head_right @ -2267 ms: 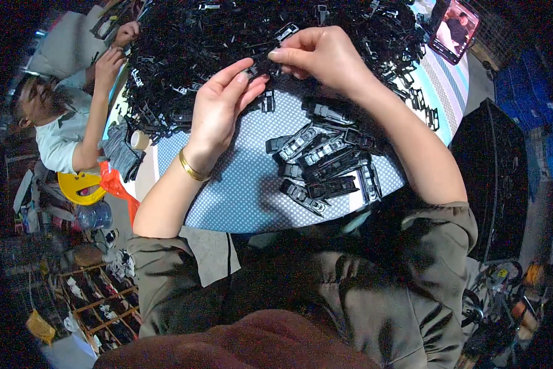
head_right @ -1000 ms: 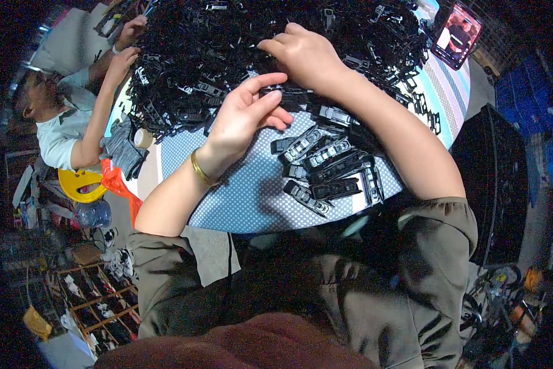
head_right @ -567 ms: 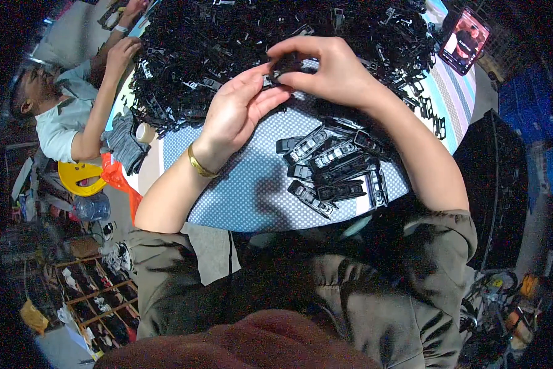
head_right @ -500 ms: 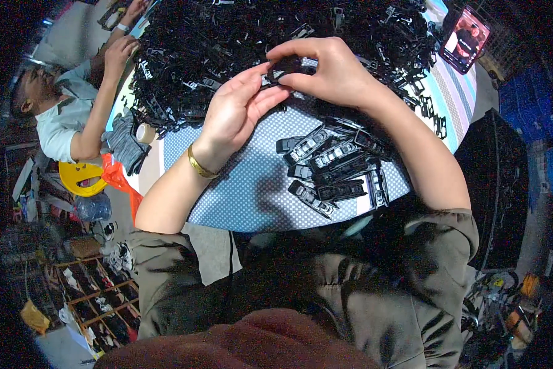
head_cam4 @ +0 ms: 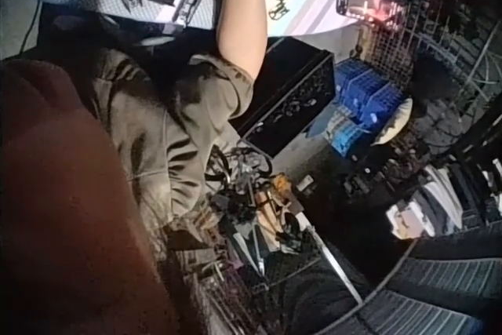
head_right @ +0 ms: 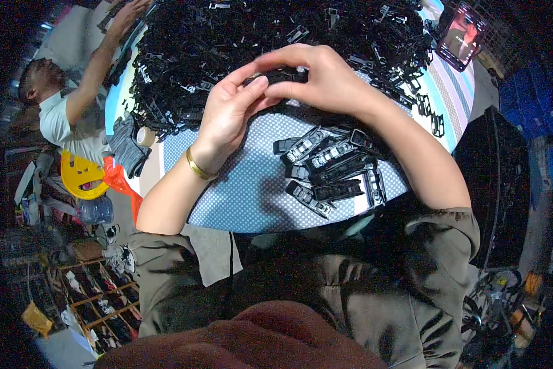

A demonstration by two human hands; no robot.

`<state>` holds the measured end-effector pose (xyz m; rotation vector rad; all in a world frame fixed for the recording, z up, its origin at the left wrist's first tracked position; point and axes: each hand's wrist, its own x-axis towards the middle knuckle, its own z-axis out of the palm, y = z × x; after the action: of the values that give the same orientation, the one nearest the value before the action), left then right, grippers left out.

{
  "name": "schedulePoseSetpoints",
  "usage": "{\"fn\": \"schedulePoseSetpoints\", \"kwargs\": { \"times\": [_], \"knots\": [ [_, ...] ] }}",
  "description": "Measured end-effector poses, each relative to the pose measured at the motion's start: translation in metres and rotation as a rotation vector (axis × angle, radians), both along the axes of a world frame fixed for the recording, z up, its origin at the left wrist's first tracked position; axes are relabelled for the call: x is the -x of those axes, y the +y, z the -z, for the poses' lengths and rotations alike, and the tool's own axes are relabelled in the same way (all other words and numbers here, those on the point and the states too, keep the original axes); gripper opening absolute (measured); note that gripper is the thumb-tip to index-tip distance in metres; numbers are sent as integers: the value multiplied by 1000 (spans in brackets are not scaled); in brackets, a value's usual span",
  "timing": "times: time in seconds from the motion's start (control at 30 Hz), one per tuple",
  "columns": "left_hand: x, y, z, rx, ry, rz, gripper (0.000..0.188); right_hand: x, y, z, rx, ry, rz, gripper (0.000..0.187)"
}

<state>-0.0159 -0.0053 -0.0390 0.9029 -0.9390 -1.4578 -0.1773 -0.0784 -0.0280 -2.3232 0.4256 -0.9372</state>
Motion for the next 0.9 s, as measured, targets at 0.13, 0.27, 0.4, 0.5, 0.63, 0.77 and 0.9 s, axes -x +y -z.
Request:
{"fn": "schedulePoseSetpoints", "kwargs": {
  "times": [0.13, 0.27, 0.4, 0.5, 0.63, 0.77, 0.9],
  "knots": [
    [-1, -2, 0, 102, -46, -85, 44, 7, -5, -7, -528, 168, -38, 35],
    [-3, -2, -9, 197, -143, -57, 46, 8, -5, -9, -589, 63, -37, 32],
    [-4, 0, -15, 228, -155, -4, 42, 17, -19, -13, -454, 2, -74, 32],
    [10, 21, -29, 388, -517, 88, 34, 24, -38, -15, -751, -194, 25, 28],
    [23, 28, -11, 990, -1028, 216, 30, 13, -33, 11, 22, 102, 319, 24],
    [26, 31, -6, 990, -916, 378, 33, -3, -24, 20, 415, 349, 307, 31],
    [24, 26, -9, 919, -900, 323, 34, -7, -25, 22, 501, 365, 389, 30]
  ]
}}
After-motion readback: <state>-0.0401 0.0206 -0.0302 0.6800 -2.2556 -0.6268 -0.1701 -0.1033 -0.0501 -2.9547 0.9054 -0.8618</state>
